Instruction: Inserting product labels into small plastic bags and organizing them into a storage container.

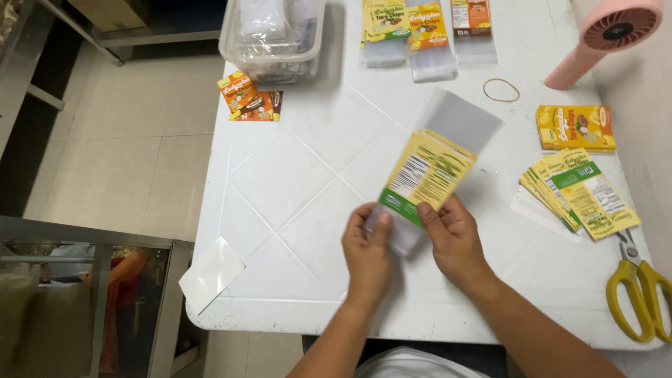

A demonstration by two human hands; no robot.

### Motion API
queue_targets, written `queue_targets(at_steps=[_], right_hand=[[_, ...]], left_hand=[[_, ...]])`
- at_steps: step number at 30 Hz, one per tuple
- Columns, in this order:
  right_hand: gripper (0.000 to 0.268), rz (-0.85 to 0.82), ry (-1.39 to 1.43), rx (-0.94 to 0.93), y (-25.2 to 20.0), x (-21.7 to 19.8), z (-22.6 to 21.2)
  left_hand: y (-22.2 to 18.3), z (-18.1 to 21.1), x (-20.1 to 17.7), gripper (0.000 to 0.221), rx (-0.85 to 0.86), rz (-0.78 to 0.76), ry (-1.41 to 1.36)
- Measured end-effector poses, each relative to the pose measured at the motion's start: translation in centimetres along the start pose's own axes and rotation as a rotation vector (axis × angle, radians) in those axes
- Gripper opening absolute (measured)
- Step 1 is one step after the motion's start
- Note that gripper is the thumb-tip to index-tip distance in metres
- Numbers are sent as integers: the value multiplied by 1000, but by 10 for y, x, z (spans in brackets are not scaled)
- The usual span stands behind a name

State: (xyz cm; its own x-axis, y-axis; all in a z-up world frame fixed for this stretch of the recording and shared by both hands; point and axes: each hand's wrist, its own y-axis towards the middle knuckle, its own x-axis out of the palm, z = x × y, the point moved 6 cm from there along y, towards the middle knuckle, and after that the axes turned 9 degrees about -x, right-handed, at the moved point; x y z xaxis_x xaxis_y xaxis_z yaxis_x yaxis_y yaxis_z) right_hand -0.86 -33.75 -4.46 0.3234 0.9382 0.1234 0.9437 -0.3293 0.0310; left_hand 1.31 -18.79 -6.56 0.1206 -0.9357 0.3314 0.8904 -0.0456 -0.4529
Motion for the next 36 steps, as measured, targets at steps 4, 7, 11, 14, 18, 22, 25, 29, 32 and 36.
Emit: queue_targets(at_steps=[4,7,11,14,18,22,25,29,32,36], right_hand=[[34,56,-83,-30,4,11,-14],[36,26,-90,29,7,17,-9],[37,1,-96,45,9,20,2],[40,-38,-87,83,10,22,4],[49,-83,-37,88,10,21,-2],[78,-235,341,2,11,21,10],[95,-252,443,18,18,19,7],[76,-400,631,-50,26,28,-19],[95,-433,662,-59,35,28,-22],[80,-368,578,-57,51,24,-19]], left_hand=[[-3,-15,-5,22,-35,-76,-7],[-5,-10,-6,18,-65,-133,55],[-4,-6,-8,30,-85,-143,258],[-1,-7,-10,41,-112,-112,284],[3,-11,-6,46,-68,-190,82],[9,-13,1,49,-77,-292,-140],[9,-4,11,51,-128,-346,-192],[12,-3,28,43,-190,-482,-319],[17,-3,38,36,-341,-555,-507],[31,3,44,45,-497,-570,-485]])
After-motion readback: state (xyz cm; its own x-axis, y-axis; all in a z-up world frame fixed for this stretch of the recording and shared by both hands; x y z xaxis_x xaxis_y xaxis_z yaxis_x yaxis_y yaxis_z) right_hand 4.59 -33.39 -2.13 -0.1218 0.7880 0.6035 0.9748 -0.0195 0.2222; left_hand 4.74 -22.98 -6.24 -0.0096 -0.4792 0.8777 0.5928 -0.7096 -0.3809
